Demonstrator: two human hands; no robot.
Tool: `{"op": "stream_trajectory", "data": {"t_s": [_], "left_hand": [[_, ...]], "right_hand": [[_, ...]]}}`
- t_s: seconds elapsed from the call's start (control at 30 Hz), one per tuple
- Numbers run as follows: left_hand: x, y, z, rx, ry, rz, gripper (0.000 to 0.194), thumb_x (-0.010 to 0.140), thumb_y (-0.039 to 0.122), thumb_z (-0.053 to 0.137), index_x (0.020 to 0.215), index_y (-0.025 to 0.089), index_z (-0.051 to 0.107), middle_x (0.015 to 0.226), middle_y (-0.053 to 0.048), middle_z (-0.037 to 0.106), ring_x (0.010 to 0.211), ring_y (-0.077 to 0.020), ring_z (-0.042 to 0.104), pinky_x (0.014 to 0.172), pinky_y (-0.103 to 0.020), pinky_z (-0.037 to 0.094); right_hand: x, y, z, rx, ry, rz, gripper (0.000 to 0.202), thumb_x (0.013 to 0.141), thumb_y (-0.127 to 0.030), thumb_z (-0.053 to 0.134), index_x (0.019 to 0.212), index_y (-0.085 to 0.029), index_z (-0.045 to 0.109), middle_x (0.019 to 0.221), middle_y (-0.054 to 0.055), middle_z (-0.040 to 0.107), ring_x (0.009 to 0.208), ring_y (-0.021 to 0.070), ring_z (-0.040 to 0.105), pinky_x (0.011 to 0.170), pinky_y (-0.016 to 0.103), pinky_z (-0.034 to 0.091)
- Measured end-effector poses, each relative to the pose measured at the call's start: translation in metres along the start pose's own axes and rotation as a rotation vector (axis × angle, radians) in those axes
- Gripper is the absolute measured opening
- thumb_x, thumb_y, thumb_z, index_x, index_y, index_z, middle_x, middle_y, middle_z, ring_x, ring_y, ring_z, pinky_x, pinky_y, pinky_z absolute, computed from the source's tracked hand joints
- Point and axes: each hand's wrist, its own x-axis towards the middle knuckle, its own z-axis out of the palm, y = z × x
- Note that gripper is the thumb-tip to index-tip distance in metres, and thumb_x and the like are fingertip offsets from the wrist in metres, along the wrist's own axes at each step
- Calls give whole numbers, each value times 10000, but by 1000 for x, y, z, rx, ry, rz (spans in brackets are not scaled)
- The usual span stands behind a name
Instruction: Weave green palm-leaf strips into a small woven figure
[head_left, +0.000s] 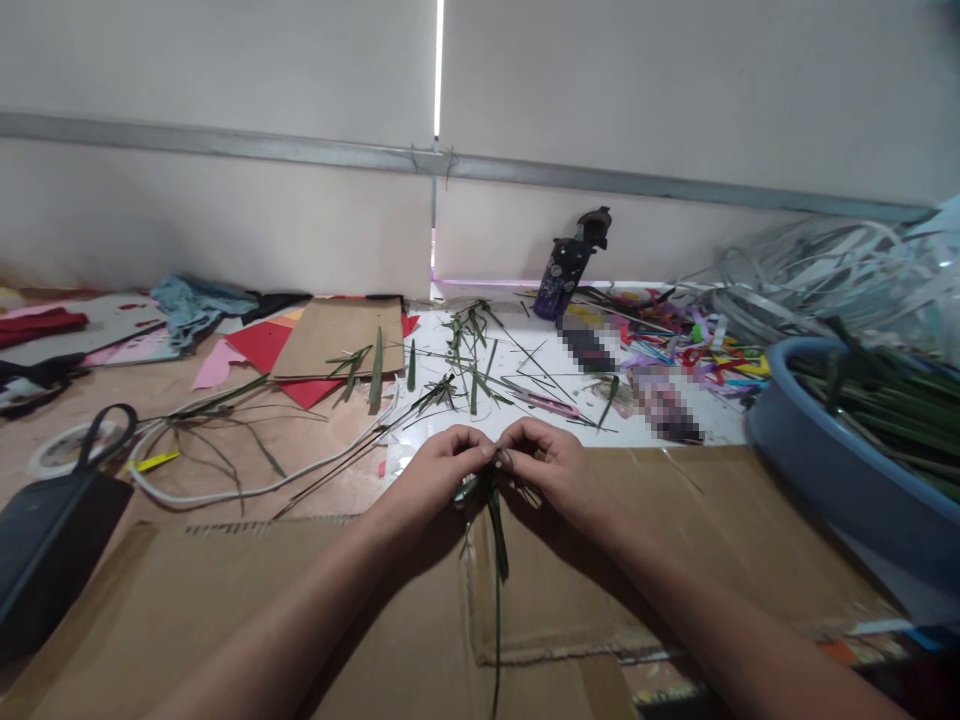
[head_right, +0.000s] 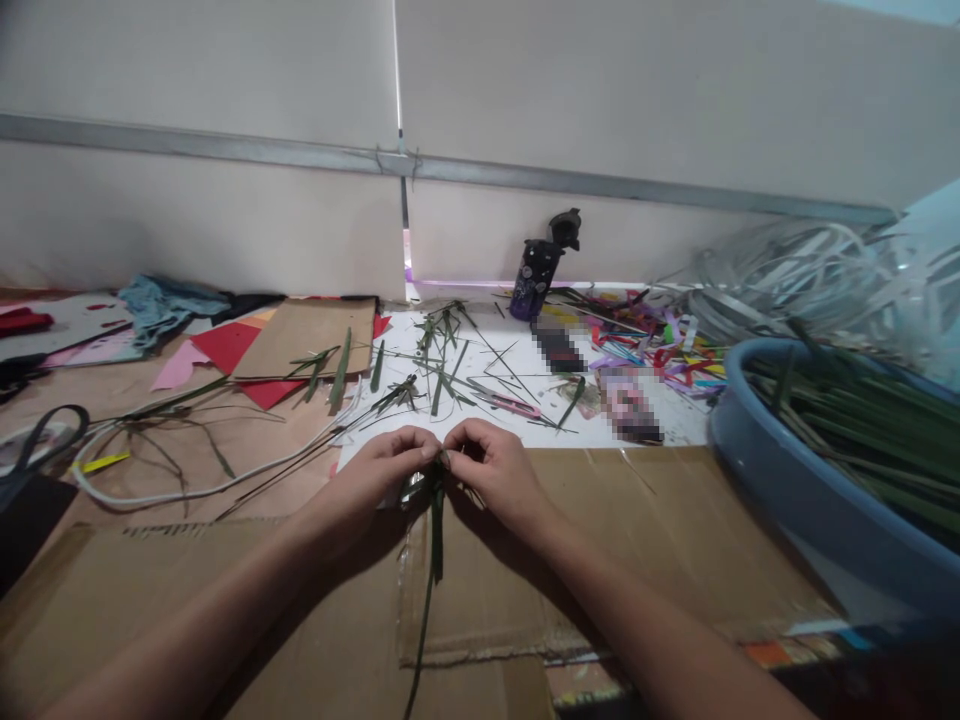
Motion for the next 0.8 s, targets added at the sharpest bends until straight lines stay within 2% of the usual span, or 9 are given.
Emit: {"op": "stream_trajectory", "data": {"t_s": [0.1,0.17,0.33,0.4,0.5,0.6,0.8], "left_hand": [[2,1,-3,-3,-25,-21,230,771,332,837,775,201,647,804,-20,573,750,-167,555,692,-303,458],[1,2,-2,-50,-25,-37,224,765,317,840,789,194,654,823,-21,580,767,-165,559,699,-292,453],[-4,3,3,-141,26,-71,258,761,335,864,857,183,678,820,-22,610,743,-156,570,661,-265,409],[-4,2,4,-168,31,-60,271,765,336,873,875,177,684,802,-21,618,729,-152,571,663,-264,406],[-3,2,3,-193,13,-46,274,780,347,873,869,173,680,776,-12,610,702,-140,555,656,-262,395],[-2,3,2,-101,11,-4,241,805,346,851,850,178,684,775,-5,603,697,-134,543,651,-263,395],[2,-3,0,57,9,61,233,800,271,847,983,208,719,887,-38,685,813,-179,629,740,-303,462]], "right_hand": [[0,2,0,-27,4,-20,79,871,-280,735,805,-246,709,797,20,663,785,213,591,730,366,463],[-1,0,1,33,1,11,88,858,-289,755,799,-240,712,801,22,659,785,207,581,718,356,459],[-11,-16,10,402,13,259,126,856,-325,788,899,-238,708,834,-3,614,758,161,553,636,278,410],[-13,-21,13,434,35,294,140,839,-310,803,918,-238,712,868,0,620,776,156,558,628,262,401],[-12,-20,13,376,35,267,151,789,-288,828,853,-222,708,825,11,628,757,165,559,607,272,401],[-6,-12,9,343,18,250,131,777,-259,807,798,-225,682,745,-4,603,700,161,542,583,279,387],[3,0,0,253,8,119,85,769,-221,760,780,-230,677,747,-11,618,692,167,557,634,313,428]]}}
